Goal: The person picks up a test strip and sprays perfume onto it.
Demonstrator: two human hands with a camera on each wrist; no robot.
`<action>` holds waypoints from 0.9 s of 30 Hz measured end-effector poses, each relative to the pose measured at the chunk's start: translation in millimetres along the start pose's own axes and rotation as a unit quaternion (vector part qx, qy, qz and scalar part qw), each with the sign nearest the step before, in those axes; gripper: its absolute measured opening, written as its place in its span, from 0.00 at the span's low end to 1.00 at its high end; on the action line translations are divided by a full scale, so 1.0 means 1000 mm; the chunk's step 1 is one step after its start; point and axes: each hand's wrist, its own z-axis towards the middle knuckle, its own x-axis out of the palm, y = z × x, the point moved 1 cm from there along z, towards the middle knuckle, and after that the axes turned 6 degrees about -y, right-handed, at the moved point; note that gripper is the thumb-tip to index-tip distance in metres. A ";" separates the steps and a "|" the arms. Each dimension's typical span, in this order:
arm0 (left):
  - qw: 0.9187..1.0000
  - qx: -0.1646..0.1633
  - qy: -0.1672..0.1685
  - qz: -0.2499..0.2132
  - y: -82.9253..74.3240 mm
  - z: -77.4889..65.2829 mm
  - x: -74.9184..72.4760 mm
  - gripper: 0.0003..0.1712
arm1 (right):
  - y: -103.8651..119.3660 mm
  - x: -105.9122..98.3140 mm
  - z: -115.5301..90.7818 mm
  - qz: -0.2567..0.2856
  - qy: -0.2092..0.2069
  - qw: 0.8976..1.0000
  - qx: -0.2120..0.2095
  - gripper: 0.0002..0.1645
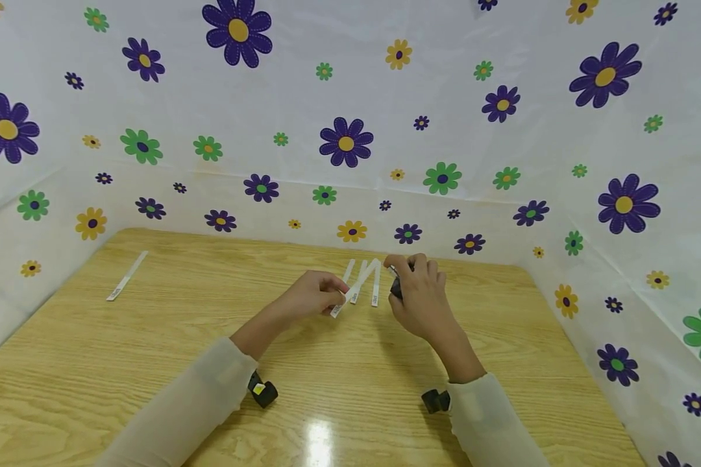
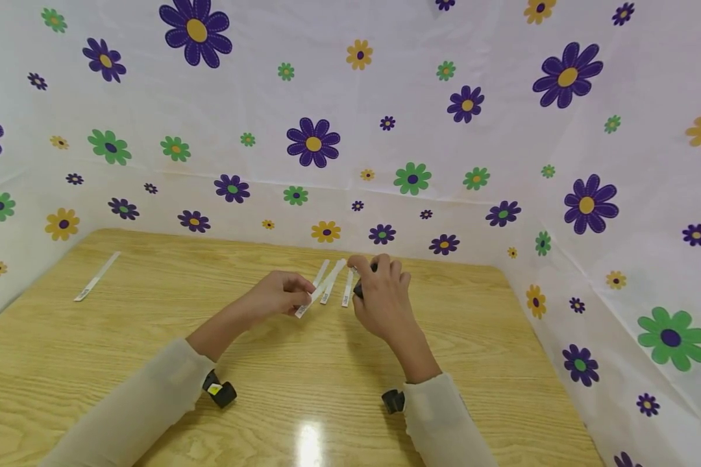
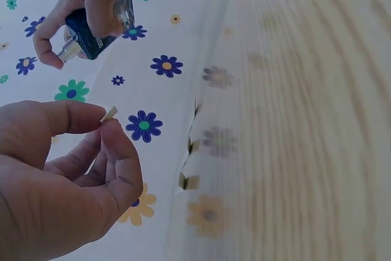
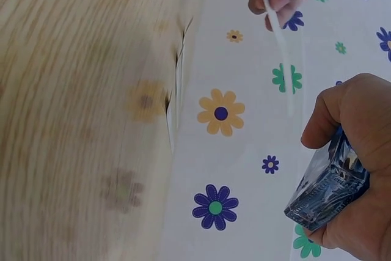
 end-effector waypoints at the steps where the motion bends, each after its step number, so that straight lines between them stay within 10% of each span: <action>1: 1.000 0.000 0.002 -0.005 -0.001 -0.001 0.001 0.11 | 0.000 0.001 0.000 0.001 0.000 1.000 0.000 0.32; 27: 0.997 0.012 0.033 -0.062 -0.025 -0.024 0.007 0.08 | -0.006 0.002 0.000 -0.001 -0.044 0.999 -0.008 0.34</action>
